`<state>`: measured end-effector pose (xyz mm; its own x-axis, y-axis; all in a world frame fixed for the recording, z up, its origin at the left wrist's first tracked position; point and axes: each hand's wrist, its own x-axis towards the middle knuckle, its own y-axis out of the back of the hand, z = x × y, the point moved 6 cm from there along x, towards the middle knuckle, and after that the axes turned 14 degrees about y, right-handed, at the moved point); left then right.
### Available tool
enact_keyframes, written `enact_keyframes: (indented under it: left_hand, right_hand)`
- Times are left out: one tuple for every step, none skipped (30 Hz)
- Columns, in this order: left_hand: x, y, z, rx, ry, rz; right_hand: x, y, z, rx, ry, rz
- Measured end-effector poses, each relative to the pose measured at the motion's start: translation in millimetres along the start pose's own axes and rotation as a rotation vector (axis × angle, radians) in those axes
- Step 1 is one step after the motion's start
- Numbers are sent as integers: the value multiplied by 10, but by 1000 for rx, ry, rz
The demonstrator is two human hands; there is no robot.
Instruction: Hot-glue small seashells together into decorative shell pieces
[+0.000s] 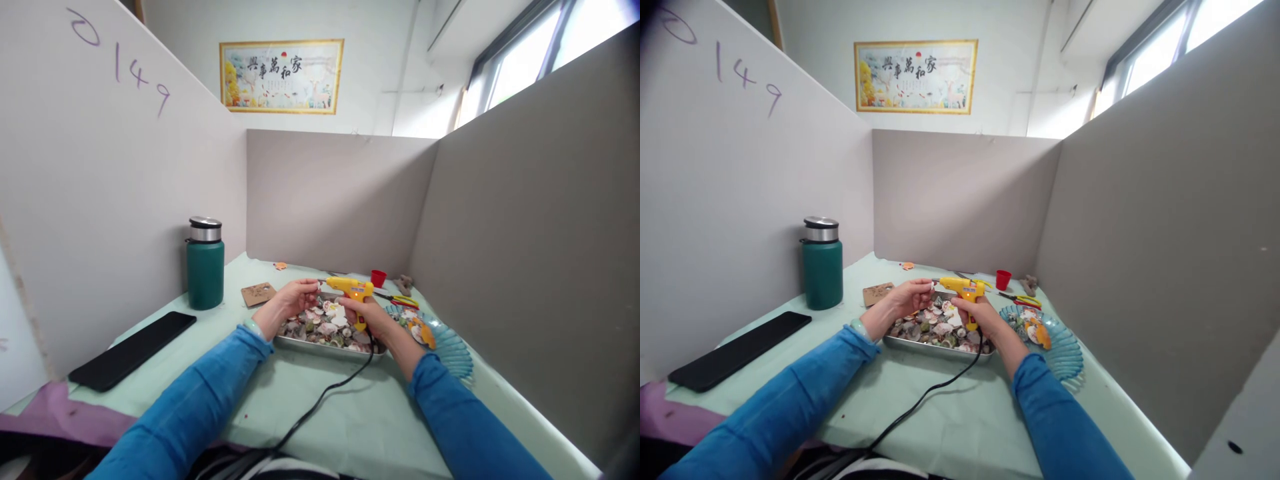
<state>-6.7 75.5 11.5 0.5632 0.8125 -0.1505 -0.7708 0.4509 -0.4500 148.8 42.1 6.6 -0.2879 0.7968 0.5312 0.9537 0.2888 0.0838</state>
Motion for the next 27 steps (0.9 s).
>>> enact_keyframes:
  left_hand:
    - [2,4,0,-3,-3,3]
    - [5,5,3,-7,-8,3]
    - [8,7,5,-13,-13,0]
    - [13,9,6,-19,-16,-2]
    - [18,13,7,-24,-18,-2]
    - [24,17,8,-27,-20,-2]
    - [29,22,8,-28,-23,-2]
    - [33,26,9,-29,-25,-3]
    - [37,29,9,-29,-27,-5]
    - [40,30,8,-27,-28,-8]
    - [42,29,6,-22,-27,-13]
    - [43,26,3,-15,-24,-20]
    - [43,22,0,-8,-22,-27]
    - [42,16,-3,0,-19,-36]
    - [41,12,-5,6,-18,-42]
    - [41,9,-7,11,-17,-46]
    - [40,9,-8,14,-16,-47]
    - [40,10,-10,16,-15,-44]
    - [39,13,-10,15,-15,-40]
    - [39,16,-8,13,-14,-36]
    - [38,18,-5,8,-16,-31]
    - [37,20,-2,3,-17,-28]
    - [37,22,1,-3,-19,-23]
    - [37,24,5,-9,-21,-20]
    - [38,24,8,-15,-25,-19]
    - [40,25,11,-21,-28,-19]
    - [42,27,12,-26,-31,-17]
  right_hand:
    - [-2,-5,-5,-6,-1,-10]
    - [-4,-9,-11,-15,-2,-21]
    - [-7,-13,-17,-23,-5,-30]
    - [-11,-14,-22,-29,-8,-35]
    - [-15,-15,-28,-32,-11,-37]
    - [-19,-16,-34,-29,-17,-35]
    - [-22,-17,-39,-23,-22,-30]
    - [-25,-20,-44,-17,-24,-29]
    - [-25,-23,-50,-15,-21,-29]
    - [-24,-23,-56,-16,-15,-28]
    - [-22,-24,-58,-20,-7,-31]
    - [-19,-21,-56,-23,-1,-32]
    - [-15,-16,-48,-24,4,-30]
    - [-11,-7,-37,-22,6,-24]
    - [-7,2,-25,-20,8,-19]
    - [-3,11,-13,-19,11,-14]
    - [0,20,-4,-20,14,-8]
    - [2,27,3,-24,16,-2]
    - [4,30,7,-27,17,-1]
    - [5,31,8,-27,18,-1]
    - [5,28,6,-27,17,-3]
    - [4,24,3,-24,17,-6]
    - [3,19,-2,-20,17,-10]
    - [1,15,-7,-18,17,-13]
    - [-1,12,-11,-15,15,-13]
    - [-5,8,-12,-13,11,-15]
    - [-9,4,-12,-13,5,-20]
